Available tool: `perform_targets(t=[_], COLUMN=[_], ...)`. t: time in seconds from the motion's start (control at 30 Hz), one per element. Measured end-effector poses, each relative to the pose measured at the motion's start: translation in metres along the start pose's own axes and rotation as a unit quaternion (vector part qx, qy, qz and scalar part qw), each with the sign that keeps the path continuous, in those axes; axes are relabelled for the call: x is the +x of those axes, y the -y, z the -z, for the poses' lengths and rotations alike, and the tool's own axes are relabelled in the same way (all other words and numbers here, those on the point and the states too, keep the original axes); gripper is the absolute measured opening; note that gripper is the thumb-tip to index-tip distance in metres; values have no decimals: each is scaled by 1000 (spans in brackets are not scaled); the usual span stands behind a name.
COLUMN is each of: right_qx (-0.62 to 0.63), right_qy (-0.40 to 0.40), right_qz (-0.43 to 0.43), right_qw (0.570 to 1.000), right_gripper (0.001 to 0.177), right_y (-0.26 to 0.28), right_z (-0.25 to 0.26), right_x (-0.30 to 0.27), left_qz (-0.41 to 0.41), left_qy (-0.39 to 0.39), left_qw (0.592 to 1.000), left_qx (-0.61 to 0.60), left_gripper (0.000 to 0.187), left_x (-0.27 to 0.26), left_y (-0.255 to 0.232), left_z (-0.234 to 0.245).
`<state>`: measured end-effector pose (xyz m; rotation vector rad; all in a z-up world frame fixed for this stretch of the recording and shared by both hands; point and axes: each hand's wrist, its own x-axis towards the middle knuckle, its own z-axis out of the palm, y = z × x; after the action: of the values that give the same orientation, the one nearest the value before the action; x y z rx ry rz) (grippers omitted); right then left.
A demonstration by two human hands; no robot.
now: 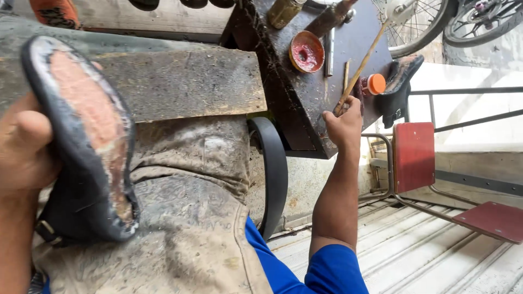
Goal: The person applies a reddish substance to the sole and heel of a black shoe using a brush. They repeatedly dip the brush into a container to reload the substance and work on different areas of the shoe's bottom.
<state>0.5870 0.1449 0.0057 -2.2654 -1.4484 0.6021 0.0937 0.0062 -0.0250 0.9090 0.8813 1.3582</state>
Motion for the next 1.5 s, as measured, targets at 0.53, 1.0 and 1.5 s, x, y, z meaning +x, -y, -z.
perform_targets(t=[0.53, 1.0, 1.5], right_qx=[-26, 81, -379], right_qy=[-102, -230, -256], right_qz=[150, 332, 401], right_qw=[983, 911, 794], right_gripper=[76, 29, 18], right_y=[44, 68, 15], right_z=[-7, -22, -21], right_x=[112, 149, 125], left_qz=[89, 33, 61], left_qy=[-110, -65, -71], left_qw=[981, 997, 995], left_qx=[133, -10, -38], left_gripper=[86, 123, 112], left_x=[-3, -15, -13], left_y=[47, 13, -5], left_z=[53, 20, 9])
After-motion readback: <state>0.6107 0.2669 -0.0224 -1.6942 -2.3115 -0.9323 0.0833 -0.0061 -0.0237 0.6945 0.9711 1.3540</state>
